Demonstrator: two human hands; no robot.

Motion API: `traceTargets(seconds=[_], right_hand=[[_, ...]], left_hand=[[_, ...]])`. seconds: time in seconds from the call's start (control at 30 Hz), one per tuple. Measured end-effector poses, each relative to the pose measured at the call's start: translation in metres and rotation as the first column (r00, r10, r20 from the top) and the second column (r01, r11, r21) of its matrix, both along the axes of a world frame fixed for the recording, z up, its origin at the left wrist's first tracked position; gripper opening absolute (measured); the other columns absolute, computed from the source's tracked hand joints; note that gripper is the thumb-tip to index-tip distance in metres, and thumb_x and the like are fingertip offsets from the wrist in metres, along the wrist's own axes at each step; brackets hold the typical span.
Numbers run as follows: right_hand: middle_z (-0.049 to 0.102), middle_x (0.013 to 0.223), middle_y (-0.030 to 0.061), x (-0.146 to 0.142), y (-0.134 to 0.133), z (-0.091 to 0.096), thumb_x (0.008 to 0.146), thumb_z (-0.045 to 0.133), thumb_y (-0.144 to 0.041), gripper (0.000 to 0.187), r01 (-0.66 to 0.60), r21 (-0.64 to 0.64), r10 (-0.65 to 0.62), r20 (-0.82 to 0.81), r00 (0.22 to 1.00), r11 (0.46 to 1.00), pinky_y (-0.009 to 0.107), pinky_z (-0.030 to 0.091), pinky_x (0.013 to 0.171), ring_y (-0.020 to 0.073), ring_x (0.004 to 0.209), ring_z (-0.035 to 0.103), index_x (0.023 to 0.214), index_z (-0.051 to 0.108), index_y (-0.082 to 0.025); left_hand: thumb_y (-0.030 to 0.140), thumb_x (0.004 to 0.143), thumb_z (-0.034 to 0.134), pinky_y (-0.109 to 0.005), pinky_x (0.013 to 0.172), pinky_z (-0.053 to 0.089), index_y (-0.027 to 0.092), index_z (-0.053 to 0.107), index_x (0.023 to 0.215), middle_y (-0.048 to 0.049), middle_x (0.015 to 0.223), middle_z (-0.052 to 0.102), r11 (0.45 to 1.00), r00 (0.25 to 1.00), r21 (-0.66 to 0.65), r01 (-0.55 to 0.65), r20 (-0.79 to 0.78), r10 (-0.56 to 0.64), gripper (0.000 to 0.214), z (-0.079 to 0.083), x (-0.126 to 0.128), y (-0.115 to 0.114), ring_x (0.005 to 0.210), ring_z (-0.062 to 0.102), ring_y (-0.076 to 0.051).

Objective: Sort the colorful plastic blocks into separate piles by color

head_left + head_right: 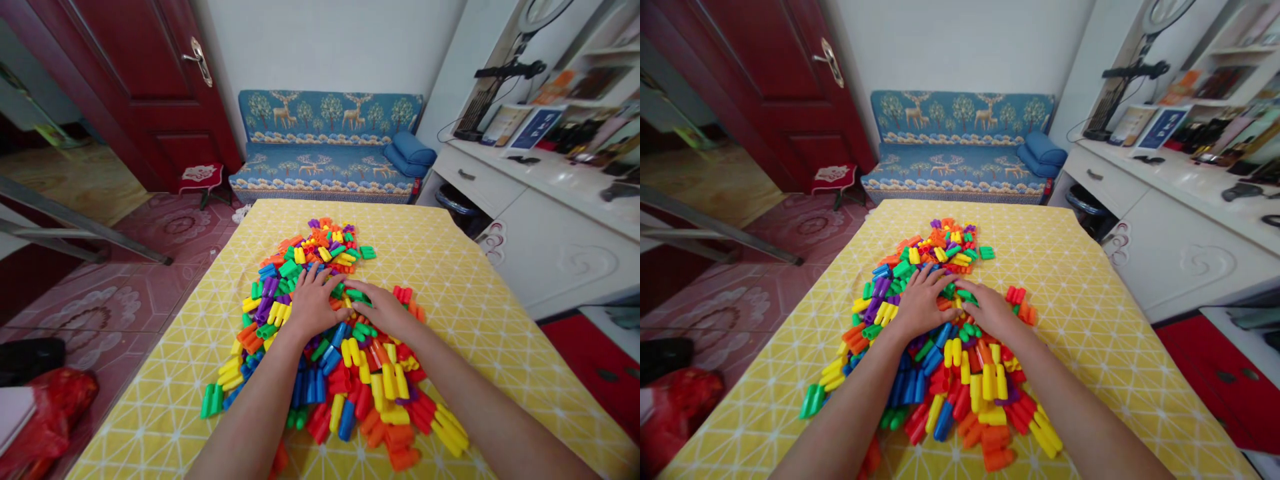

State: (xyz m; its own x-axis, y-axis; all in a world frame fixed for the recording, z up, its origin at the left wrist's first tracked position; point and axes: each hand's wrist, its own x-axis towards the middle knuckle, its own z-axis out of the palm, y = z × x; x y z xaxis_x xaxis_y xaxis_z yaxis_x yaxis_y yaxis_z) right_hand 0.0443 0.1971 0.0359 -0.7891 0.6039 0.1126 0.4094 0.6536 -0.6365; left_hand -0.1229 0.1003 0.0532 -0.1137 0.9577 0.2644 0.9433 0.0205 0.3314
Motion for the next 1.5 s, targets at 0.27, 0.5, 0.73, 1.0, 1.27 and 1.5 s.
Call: traceTargets(seconds=[0.27,0.5,0.73,1.0,1.27,1.5], right_hand=[[0.072,0.101,0.0038,0.022,0.025,0.01,0.084,0.057,-0.039,0.036,0.106,-0.228,-0.144,-0.157,0.977,0.968,0.036,0.056,0.075,0.0199,0.084,0.069,0.117,0.061,-0.023],[0.068,0.074,0.0051,0.023,0.135,-0.02,0.075,0.063,-0.038,0.032,0.629,-0.294,-0.692,-0.239,0.681,0.72,0.031,0.054,0.058,0.0191,0.067,0.066,0.096,0.065,-0.014],[0.071,0.088,0.0117,-0.008,0.172,-0.03,0.074,0.06,-0.025,0.024,0.75,-0.186,-0.77,-0.232,0.594,0.635,0.039,0.052,0.081,0.0238,0.089,0.066,0.095,0.064,-0.015],[0.073,0.08,0.0007,-0.033,0.161,-0.044,0.065,0.073,-0.026,0.025,0.453,-0.153,-0.476,-0.201,0.856,0.878,0.032,0.055,0.074,0.0168,0.075,0.068,0.088,0.07,-0.019],[0.064,0.114,0.0172,0.043,0.193,-0.036,0.079,0.055,-0.033,0.048,0.663,0.02,-0.641,-0.235,0.731,0.749,0.049,0.044,0.097,0.027,0.108,0.061,0.121,0.06,-0.011],[0.056,0.134,0.012,0.036,0.167,-0.04,0.074,0.061,-0.024,0.042,0.51,0.158,-0.491,-0.149,0.859,0.845,0.044,0.033,0.11,0.0264,0.129,0.046,0.115,0.066,-0.017]], left_hand=[[0.051,0.071,0.07,-0.055,0.114,0.022,0.032,0.064,0.115,-0.0033,0.132,0.056,1.0,1.0,0.004,-0.022,0.011,0.022,0.048,0.001,0.002,0.0,0.138,0.031,-0.032],[0.051,0.07,0.071,-0.056,0.115,0.02,0.033,0.063,0.117,-0.0034,0.132,0.055,1.0,1.0,0.008,-0.025,0.018,0.025,0.051,0.001,0.002,0.0,0.139,0.03,-0.033],[0.051,0.07,0.071,-0.058,0.115,0.019,0.032,0.063,0.116,-0.0038,0.135,0.054,1.0,1.0,0.011,-0.021,0.024,0.02,0.05,0.0,0.002,0.0,0.139,0.031,-0.033],[0.053,0.071,0.07,-0.058,0.115,0.019,0.033,0.062,0.116,-0.0033,0.138,0.053,1.0,0.999,-0.003,-0.023,0.032,0.023,0.05,0.0,0.002,0.0,0.141,0.028,-0.033],[0.05,0.07,0.071,-0.058,0.115,0.018,0.033,0.062,0.116,-0.0029,0.139,0.052,1.0,0.999,0.008,-0.021,0.029,0.021,0.05,-0.002,0.002,0.001,0.141,0.028,-0.033],[0.051,0.071,0.07,-0.058,0.115,0.019,0.032,0.062,0.117,-0.0034,0.139,0.052,1.0,0.999,-0.004,-0.017,0.028,0.017,0.05,0.001,0.002,-0.001,0.142,0.027,-0.034]])
